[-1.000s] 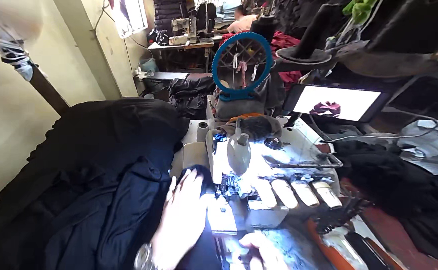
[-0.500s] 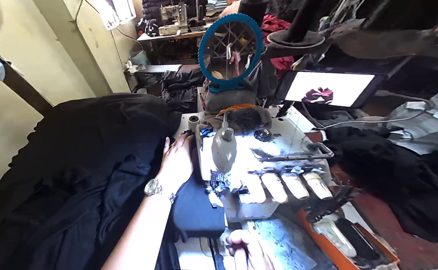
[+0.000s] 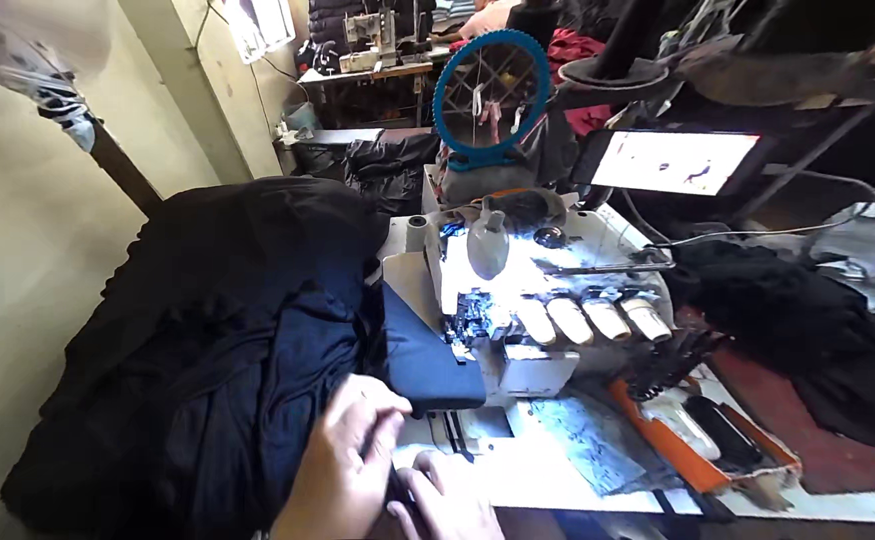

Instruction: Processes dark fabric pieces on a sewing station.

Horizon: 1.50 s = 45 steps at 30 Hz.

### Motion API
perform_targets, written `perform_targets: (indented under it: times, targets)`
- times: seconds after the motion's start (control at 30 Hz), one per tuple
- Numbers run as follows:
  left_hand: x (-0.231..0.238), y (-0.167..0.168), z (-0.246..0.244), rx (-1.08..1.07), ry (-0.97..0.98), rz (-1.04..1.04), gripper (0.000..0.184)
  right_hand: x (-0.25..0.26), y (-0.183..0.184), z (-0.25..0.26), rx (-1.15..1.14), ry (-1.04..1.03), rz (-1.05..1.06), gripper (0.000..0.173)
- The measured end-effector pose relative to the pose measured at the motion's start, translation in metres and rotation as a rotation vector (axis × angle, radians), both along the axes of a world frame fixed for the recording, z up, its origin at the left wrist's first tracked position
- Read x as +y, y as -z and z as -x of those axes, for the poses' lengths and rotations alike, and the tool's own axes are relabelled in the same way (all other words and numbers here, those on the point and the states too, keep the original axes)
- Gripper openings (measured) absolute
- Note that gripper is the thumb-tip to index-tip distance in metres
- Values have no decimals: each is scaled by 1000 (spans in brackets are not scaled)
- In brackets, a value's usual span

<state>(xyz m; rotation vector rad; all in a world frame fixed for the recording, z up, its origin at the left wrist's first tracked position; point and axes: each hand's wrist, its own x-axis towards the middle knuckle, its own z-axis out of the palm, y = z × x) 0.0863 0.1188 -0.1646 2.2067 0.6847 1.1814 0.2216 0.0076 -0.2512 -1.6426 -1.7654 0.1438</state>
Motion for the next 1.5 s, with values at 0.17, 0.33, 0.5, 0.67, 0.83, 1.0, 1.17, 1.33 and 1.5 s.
perform_targets:
  times: [0.17, 0.33, 0.5, 0.67, 0.83, 1.0, 1.17, 1.33, 1.5]
  targets:
    - [-22, -8, 25, 401, 325, 295, 30, -4, -37, -4, 663, -170, 245, 13]
    - [-20, -3, 29, 312, 312, 139, 14, -21, -44, -43, 1238, -345, 443, 13]
    - [-24, 5, 21, 308, 313, 107, 8, -38, -56, -61, 1152, -176, 263, 21]
    - [-35, -6, -7, 250, 386, 236, 43, -40, -73, -61, 1009, -274, 77, 22]
    - [-37, -14, -29, 196, 385, 276, 20, -40, -77, -62, 1036, -219, 7, 37]
    - [-39, -14, -31, 131, 327, 313, 15, -40, -76, -59, 1219, -108, 60, 43]
    - [-43, -17, -30, 49, 307, 382, 13, -40, -72, -58, 1206, -159, 67, 36]
    - [-48, -25, -29, 61, 304, 349, 18, -39, -80, -53, 1189, -198, 102, 45]
    - [-45, -26, -27, -21, 269, 287, 15, -39, -83, -48, 1234, -138, 144, 10]
